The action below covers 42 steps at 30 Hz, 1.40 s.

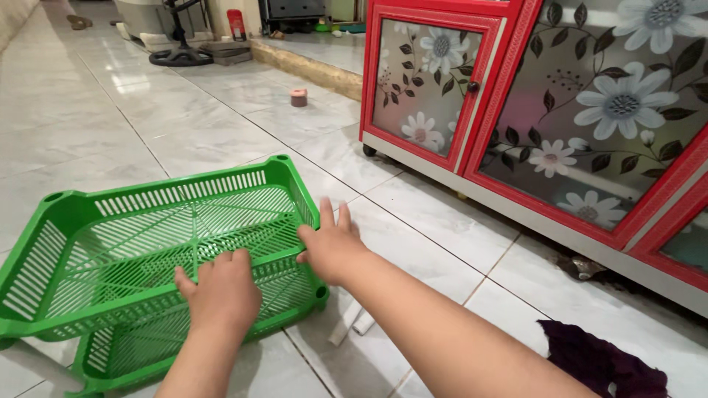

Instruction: The person assembles a two-tier green plastic storage basket by inserting white cylindrical connectors into the corner holes of the basket trays. They align the trays and push the connectors through to secure the structure, then lift and rotate the assembled unit to check stability.

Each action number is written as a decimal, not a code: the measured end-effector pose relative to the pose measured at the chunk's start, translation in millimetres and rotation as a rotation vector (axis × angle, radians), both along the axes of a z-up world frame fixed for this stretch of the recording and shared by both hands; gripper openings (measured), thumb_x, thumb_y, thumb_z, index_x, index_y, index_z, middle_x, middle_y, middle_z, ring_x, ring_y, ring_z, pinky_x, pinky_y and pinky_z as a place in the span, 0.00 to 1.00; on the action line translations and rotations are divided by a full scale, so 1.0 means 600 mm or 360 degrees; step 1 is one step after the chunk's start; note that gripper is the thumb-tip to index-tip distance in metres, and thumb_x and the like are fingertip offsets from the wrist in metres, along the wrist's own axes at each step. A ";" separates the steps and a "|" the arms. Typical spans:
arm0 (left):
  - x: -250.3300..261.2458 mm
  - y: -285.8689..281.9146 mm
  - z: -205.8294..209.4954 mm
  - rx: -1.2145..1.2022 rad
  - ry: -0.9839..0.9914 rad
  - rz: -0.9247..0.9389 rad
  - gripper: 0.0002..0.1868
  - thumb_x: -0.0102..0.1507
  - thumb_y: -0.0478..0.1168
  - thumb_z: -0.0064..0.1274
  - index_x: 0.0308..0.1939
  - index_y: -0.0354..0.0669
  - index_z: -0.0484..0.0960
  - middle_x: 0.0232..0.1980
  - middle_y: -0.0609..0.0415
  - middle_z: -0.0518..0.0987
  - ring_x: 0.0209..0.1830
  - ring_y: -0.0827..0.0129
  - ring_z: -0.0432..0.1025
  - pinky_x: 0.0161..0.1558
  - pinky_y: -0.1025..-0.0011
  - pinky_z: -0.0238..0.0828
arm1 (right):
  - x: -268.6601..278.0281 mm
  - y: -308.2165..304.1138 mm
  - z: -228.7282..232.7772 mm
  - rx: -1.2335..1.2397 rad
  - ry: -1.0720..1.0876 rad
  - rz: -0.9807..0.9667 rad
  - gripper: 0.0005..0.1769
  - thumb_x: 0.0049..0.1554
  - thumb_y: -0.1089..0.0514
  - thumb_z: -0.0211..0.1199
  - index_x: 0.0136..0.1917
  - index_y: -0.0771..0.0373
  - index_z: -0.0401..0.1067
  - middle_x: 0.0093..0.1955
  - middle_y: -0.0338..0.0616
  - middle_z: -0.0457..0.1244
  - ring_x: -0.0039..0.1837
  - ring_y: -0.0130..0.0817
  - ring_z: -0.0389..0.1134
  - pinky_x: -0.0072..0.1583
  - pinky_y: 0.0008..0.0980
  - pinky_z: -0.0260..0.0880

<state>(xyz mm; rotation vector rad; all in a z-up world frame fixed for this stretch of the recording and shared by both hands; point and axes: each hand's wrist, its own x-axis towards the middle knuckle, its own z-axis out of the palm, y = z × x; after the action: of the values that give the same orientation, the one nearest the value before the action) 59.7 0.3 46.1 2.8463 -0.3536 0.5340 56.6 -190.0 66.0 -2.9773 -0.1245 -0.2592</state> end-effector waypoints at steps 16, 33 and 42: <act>0.021 -0.159 0.002 0.0204 0.0097 -0.0318 0.12 0.66 0.48 0.50 0.44 0.44 0.76 0.42 0.45 0.84 0.41 0.47 0.80 0.43 0.51 0.77 | 0.020 -0.120 -0.037 0.1131 -0.0007 0.0162 0.44 0.43 0.65 0.75 0.70 0.51 0.63 0.61 0.49 0.67 0.62 0.44 0.71 0.60 0.39 0.72; 0.010 -0.253 0.002 0.0164 -0.0042 -0.0372 0.15 0.66 0.51 0.52 0.40 0.43 0.77 0.38 0.46 0.83 0.37 0.48 0.79 0.37 0.51 0.74 | 0.009 -0.237 -0.175 0.1942 0.0052 0.0463 0.33 0.52 0.74 0.62 0.71 0.67 0.63 0.70 0.47 0.63 0.71 0.40 0.66 0.67 0.37 0.71; 0.018 -0.250 -0.031 0.0235 -0.0498 -0.0489 0.16 0.66 0.52 0.54 0.37 0.44 0.77 0.33 0.50 0.83 0.31 0.54 0.78 0.37 0.57 0.72 | -0.031 -0.244 -0.218 0.1227 0.0414 0.0153 0.36 0.46 0.64 0.71 0.68 0.56 0.69 0.70 0.46 0.65 0.66 0.42 0.70 0.63 0.37 0.72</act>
<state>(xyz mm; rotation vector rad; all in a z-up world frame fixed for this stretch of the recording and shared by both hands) 70.4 -149.5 27.3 2.7621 -0.9020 0.9200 38.3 -336.5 -65.1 -2.2033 -0.1050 0.0846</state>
